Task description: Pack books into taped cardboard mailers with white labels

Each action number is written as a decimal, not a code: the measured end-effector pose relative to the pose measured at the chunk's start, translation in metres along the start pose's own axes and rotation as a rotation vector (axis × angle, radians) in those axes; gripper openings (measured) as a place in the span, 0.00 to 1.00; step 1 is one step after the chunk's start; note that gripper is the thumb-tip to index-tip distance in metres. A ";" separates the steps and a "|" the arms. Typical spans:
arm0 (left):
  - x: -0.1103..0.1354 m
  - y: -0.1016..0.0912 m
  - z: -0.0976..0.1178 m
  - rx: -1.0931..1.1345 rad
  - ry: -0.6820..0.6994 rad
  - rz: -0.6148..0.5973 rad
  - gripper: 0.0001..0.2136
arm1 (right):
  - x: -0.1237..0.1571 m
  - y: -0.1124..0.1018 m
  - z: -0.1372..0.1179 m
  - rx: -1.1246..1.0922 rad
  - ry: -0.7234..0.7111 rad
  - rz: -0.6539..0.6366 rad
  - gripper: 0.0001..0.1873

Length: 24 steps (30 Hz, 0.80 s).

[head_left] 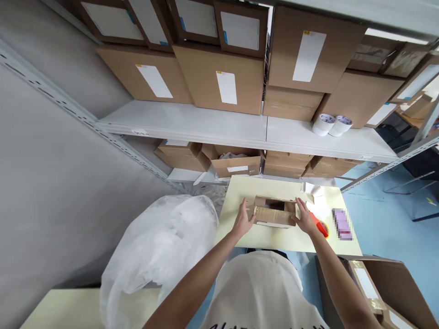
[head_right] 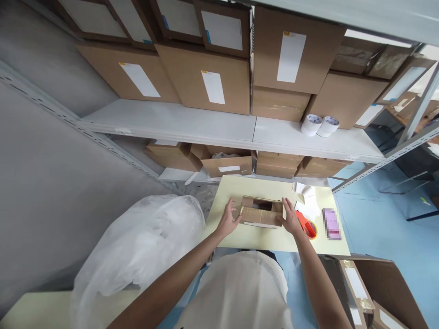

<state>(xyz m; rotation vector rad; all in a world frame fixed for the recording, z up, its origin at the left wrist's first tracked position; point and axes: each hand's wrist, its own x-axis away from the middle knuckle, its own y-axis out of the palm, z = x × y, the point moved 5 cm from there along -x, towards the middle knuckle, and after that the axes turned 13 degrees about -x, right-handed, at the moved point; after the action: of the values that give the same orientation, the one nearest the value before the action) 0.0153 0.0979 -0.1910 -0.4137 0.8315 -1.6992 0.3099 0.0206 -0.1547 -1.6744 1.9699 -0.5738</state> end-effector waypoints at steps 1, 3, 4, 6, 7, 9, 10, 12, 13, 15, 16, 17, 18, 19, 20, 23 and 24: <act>0.000 -0.003 0.002 -0.019 0.008 0.012 0.39 | -0.001 0.002 -0.001 0.007 -0.014 -0.017 0.31; -0.002 -0.010 0.006 -0.062 0.024 0.029 0.41 | 0.000 0.005 0.000 0.016 -0.017 -0.007 0.22; -0.004 -0.014 0.010 -0.090 0.041 0.029 0.41 | 0.002 0.007 0.002 0.021 -0.011 0.009 0.21; -0.008 -0.019 0.020 -0.169 0.105 -0.003 0.38 | 0.007 0.012 0.005 0.032 0.010 0.031 0.21; -0.011 -0.020 0.027 -0.215 0.145 -0.040 0.36 | 0.010 0.014 0.006 0.038 0.023 0.032 0.21; -0.017 -0.017 0.040 -0.305 0.217 -0.140 0.31 | 0.013 0.018 0.007 0.053 0.043 0.026 0.22; -0.020 -0.014 0.047 -0.346 0.248 -0.192 0.30 | 0.015 0.019 0.007 0.058 0.048 0.027 0.23; -0.024 -0.006 0.059 -0.417 0.304 -0.284 0.32 | 0.019 0.016 0.009 0.067 0.060 0.060 0.25; -0.026 -0.002 0.063 -0.447 0.326 -0.322 0.35 | 0.023 0.013 0.012 0.071 0.075 0.097 0.26; -0.027 0.006 0.067 -0.494 0.339 -0.376 0.40 | 0.034 0.002 0.025 0.087 0.131 0.202 0.28; -0.028 0.008 0.067 -0.512 0.325 -0.386 0.41 | 0.042 -0.004 0.034 0.104 0.177 0.261 0.28; -0.029 0.009 0.066 -0.528 0.302 -0.386 0.42 | 0.051 -0.010 0.045 0.127 0.234 0.311 0.28; -0.029 0.010 0.064 -0.543 0.278 -0.378 0.42 | 0.061 -0.014 0.056 0.152 0.298 0.345 0.27; -0.030 0.010 0.062 -0.557 0.256 -0.368 0.42 | 0.071 -0.018 0.068 0.176 0.366 0.356 0.26; -0.030 0.010 0.060 -0.570 0.238 -0.359 0.43 | 0.079 -0.019 0.078 0.194 0.431 0.350 0.26; -0.029 0.011 0.057 -0.595 0.242 -0.352 0.43 | 0.092 -0.018 0.099 0.204 0.543 0.312 0.25; -0.028 0.012 0.058 -0.595 0.268 -0.354 0.43 | 0.092 -0.018 0.102 0.200 0.556 0.319 0.24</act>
<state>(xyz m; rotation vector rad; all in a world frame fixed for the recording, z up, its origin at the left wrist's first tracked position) 0.0701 0.1050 -0.1557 -0.7816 1.5447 -1.8311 0.3742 -0.0735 -0.2331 -1.1200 2.3954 -1.1589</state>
